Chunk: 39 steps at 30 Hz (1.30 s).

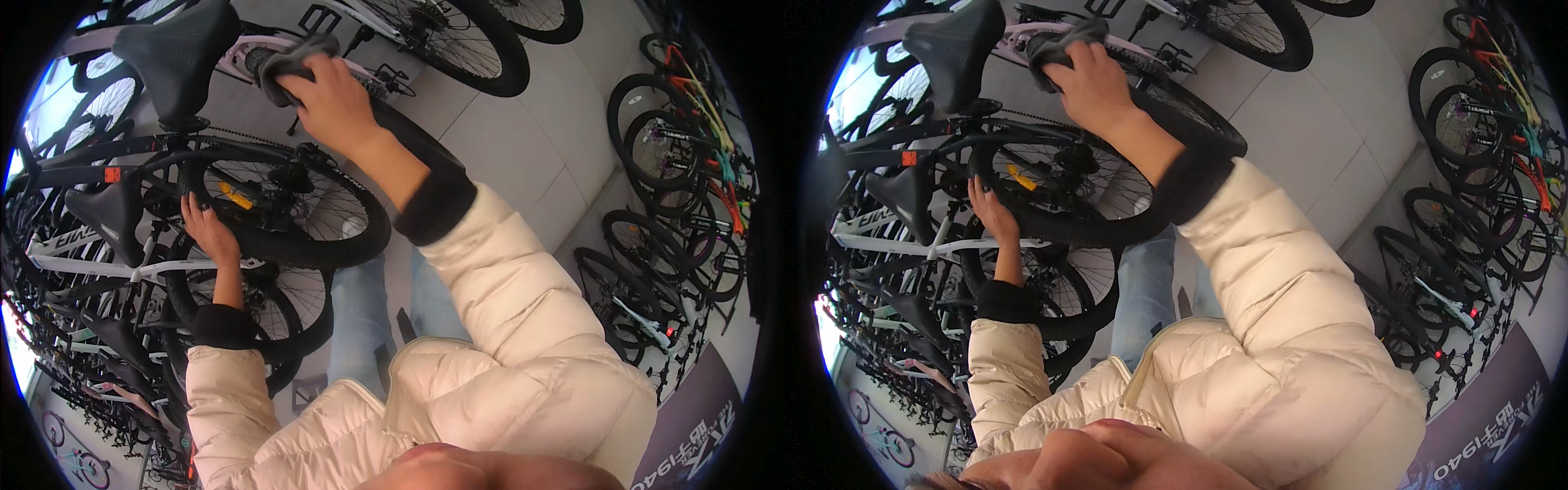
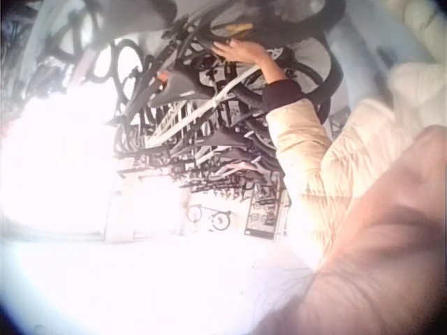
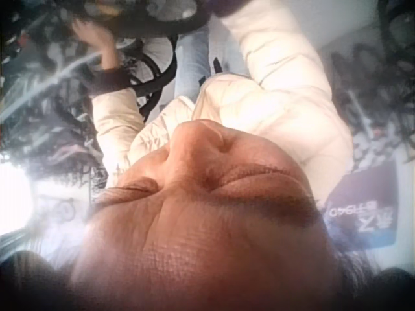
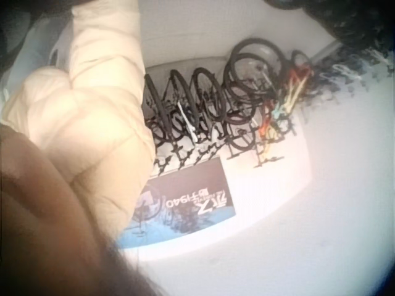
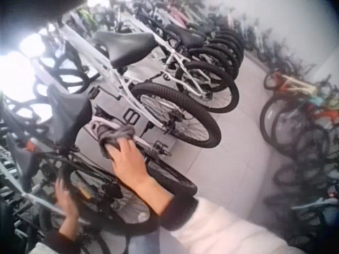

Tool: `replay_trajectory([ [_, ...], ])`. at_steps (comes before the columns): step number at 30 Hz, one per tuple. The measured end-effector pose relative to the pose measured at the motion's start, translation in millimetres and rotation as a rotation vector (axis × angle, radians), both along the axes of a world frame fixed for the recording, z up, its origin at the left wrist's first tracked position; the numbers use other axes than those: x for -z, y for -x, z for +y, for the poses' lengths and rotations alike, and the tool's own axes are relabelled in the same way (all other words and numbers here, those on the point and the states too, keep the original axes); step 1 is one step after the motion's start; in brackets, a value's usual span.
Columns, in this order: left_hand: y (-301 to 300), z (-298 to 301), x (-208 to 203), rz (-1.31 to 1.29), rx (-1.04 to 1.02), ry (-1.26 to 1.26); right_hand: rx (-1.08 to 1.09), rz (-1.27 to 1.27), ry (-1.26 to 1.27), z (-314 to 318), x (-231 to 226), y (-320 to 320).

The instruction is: The person wipes the tires of several bicycles with a cloth. They move from one bicycle to the next, rotating each tire while wiping its surface. The person handles multiple bicycles in sequence within a bicycle shop.

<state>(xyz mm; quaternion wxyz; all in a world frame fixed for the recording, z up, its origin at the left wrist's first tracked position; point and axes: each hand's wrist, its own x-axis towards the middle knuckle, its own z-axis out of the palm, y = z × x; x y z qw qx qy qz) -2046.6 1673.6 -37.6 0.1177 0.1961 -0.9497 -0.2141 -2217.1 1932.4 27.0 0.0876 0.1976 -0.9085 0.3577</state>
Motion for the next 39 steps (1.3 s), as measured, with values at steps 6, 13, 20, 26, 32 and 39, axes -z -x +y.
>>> replay_trajectory([
  [6,17,19,-29,-0.090,0.046,0.225,-0.022,-0.286,0.217,135,42,-60],
  [13,127,147,-35,0.005,0.322,0.024,0.167,-0.911,-0.044,306,192,-119],
  [20,189,202,-31,-0.046,0.239,-0.020,0.160,-0.904,0.148,305,264,-57],
  [26,190,203,-34,-0.119,0.244,0.006,-0.127,-0.648,0.658,142,241,29],
  [32,191,207,-38,-0.128,0.253,0.013,-0.353,-0.944,0.346,90,181,20],
  [39,192,206,-36,-0.088,0.270,-0.012,-0.677,-1.066,0.601,182,145,-17],
])
